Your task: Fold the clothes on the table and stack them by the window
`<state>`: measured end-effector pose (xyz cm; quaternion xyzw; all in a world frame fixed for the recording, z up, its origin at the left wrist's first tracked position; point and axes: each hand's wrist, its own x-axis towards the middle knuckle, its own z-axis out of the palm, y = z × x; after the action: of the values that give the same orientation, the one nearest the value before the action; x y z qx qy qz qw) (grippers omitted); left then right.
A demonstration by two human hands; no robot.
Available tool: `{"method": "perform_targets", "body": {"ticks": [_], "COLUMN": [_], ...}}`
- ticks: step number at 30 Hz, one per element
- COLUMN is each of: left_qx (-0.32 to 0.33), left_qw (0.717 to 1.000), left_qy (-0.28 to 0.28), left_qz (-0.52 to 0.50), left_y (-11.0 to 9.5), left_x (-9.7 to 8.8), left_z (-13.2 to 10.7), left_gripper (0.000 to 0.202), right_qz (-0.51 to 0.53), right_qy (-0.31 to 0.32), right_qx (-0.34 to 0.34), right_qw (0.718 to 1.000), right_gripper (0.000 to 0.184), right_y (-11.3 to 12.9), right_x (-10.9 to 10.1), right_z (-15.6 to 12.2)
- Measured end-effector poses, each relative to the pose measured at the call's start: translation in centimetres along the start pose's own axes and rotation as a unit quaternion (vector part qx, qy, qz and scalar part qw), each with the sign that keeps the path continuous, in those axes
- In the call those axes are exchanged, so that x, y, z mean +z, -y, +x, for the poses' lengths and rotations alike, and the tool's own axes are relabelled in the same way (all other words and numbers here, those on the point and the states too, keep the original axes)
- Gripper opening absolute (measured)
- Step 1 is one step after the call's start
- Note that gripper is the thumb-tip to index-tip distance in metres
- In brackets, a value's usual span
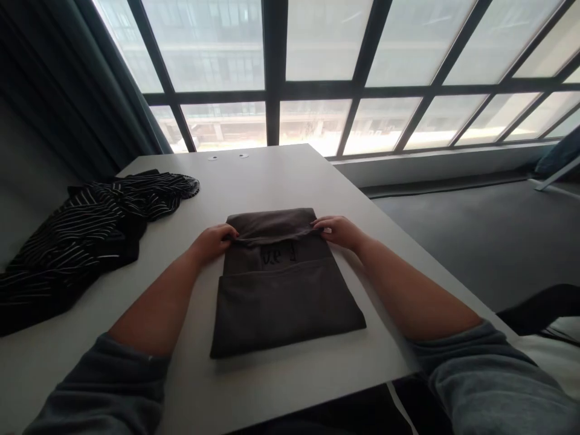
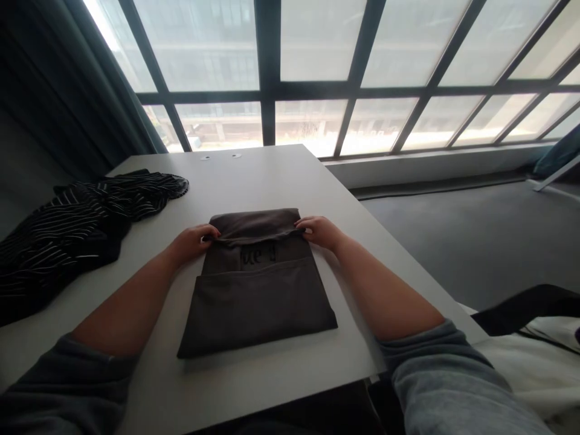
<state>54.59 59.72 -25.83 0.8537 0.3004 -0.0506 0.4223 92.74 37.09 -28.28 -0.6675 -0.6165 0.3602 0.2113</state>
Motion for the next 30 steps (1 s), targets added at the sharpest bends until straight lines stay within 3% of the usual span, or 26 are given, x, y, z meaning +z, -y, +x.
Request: {"method": "perform_targets", "body": {"ticks": [8, 14, 18, 20, 22, 25, 28, 30], "left_qx": [0.025, 0.044, 0.013, 0.012, 0.001, -0.049, -0.098, -0.132], "left_qw": [0.997, 0.999, 0.998, 0.996, 0.991, 0.977, 0.970, 0.970], "left_qy": [-0.050, 0.002, -0.054, -0.051, -0.013, 0.041, 0.065, 0.062], "left_qz": [0.043, 0.010, 0.032, 0.074, 0.133, 0.204, 0.211, 0.195], "left_y": [-0.3, -1.4, -2.6, -3.2, -3.8, -4.2, -4.0, -3.7], "left_x": [0.4, -0.1, 0.1, 0.8, 1.9, 3.6, 4.7, 5.1], "left_z": [-0.8, -1.4, 0.5, 2.2, 3.7, 4.9, 4.7, 4.4], "left_gripper": [0.021, 0.025, 0.038, 0.039, 0.047, 0.061, 0.066, 0.071], "right_qz": [-0.080, -0.122, -0.109, -0.109, -0.117, -0.133, -0.140, -0.147], "right_qy": [-0.012, 0.008, -0.056, -0.079, -0.053, 0.039, 0.120, 0.135], "right_qx": [-0.014, -0.024, 0.004, 0.019, 0.017, 0.034, 0.075, 0.096], "right_qw": [0.997, 0.992, 0.992, 0.991, 0.992, 0.990, 0.980, 0.975], "right_gripper": [0.025, 0.032, 0.042, 0.046, 0.050, 0.060, 0.067, 0.069], "right_y": [-0.4, 0.0, 1.9, 3.3, 4.4, 4.8, 4.2, 3.8], "right_x": [0.0, -0.5, -0.7, 0.0, 1.2, 3.5, 5.1, 5.5], "right_z": [-0.4, -0.9, 0.7, 2.3, 4.1, 5.8, 6.1, 5.8]}}
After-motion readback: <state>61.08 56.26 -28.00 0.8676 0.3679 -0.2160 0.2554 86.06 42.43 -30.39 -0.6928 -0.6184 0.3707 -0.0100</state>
